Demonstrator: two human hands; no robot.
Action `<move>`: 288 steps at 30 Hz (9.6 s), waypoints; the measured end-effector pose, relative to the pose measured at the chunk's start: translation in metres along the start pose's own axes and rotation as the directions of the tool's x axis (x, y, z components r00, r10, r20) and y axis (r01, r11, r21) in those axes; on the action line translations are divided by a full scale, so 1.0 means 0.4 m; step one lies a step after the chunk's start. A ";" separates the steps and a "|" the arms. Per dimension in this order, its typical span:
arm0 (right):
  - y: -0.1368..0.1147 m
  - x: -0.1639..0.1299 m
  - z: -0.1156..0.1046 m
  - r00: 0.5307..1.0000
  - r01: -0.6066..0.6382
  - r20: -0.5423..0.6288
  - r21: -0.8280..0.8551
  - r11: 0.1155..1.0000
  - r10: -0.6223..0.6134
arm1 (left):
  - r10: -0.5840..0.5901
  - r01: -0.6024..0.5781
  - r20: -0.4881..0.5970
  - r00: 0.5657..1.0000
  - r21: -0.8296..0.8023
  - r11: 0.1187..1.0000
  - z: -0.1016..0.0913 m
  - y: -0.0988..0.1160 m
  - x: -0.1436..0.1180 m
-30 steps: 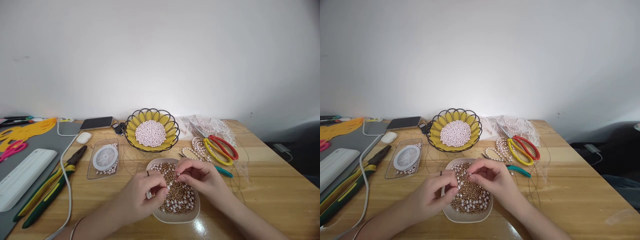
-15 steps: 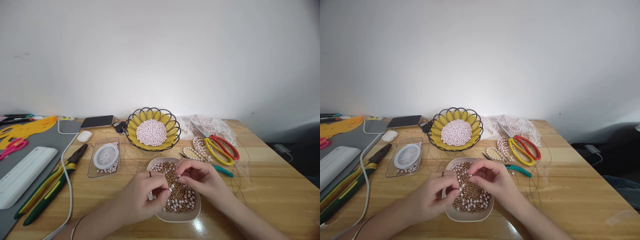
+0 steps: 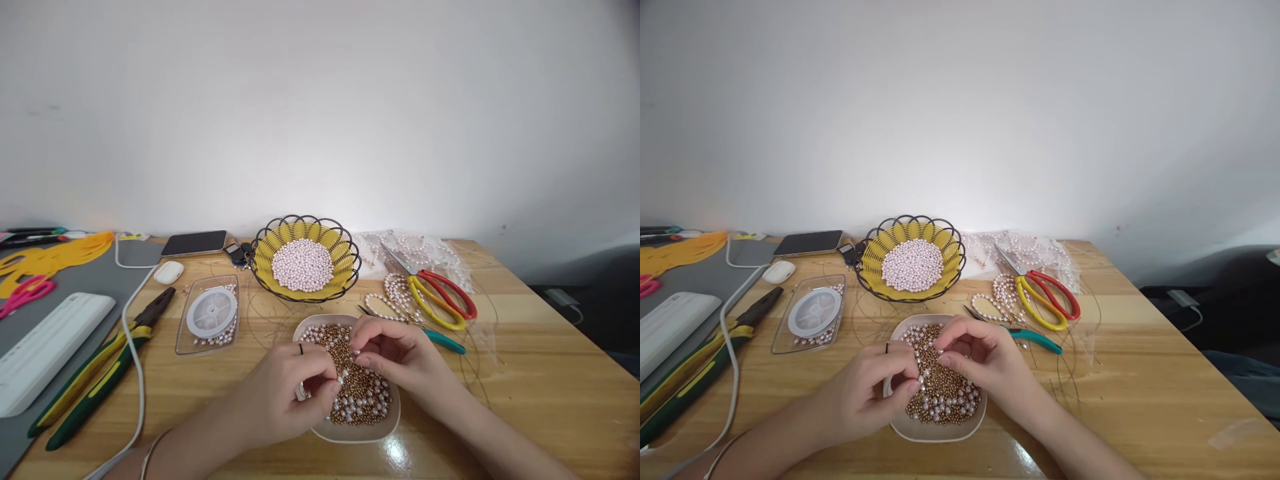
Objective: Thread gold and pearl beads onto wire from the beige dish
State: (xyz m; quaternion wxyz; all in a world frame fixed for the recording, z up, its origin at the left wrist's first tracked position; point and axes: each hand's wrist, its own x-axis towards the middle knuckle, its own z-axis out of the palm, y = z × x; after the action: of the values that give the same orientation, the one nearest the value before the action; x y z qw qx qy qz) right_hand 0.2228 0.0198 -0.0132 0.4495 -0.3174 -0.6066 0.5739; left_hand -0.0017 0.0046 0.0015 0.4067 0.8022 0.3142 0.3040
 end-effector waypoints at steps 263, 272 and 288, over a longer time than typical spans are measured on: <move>-0.033 -0.004 -0.048 0.927 0.336 0.374 -0.786 0.518 -0.034 | -0.121 0.118 -0.015 0.992 -0.144 0.983 -0.007 -0.001 -0.002; -0.034 -0.003 -0.064 0.997 0.070 0.075 -0.605 0.793 -0.031 | -0.106 0.101 -0.024 0.994 -0.149 0.984 -0.010 0.007 0.000; -0.036 -0.005 -0.037 0.997 -0.077 0.011 0.103 0.992 0.076 | -0.093 0.090 -0.027 0.995 -0.110 0.990 -0.008 0.007 -0.001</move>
State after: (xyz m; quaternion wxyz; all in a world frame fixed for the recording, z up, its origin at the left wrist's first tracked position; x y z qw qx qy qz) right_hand 0.2389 0.0219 -0.0004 0.4410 -0.3147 -0.5650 0.6224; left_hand -0.0036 0.0041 0.0053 0.4583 0.7586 0.3400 0.3145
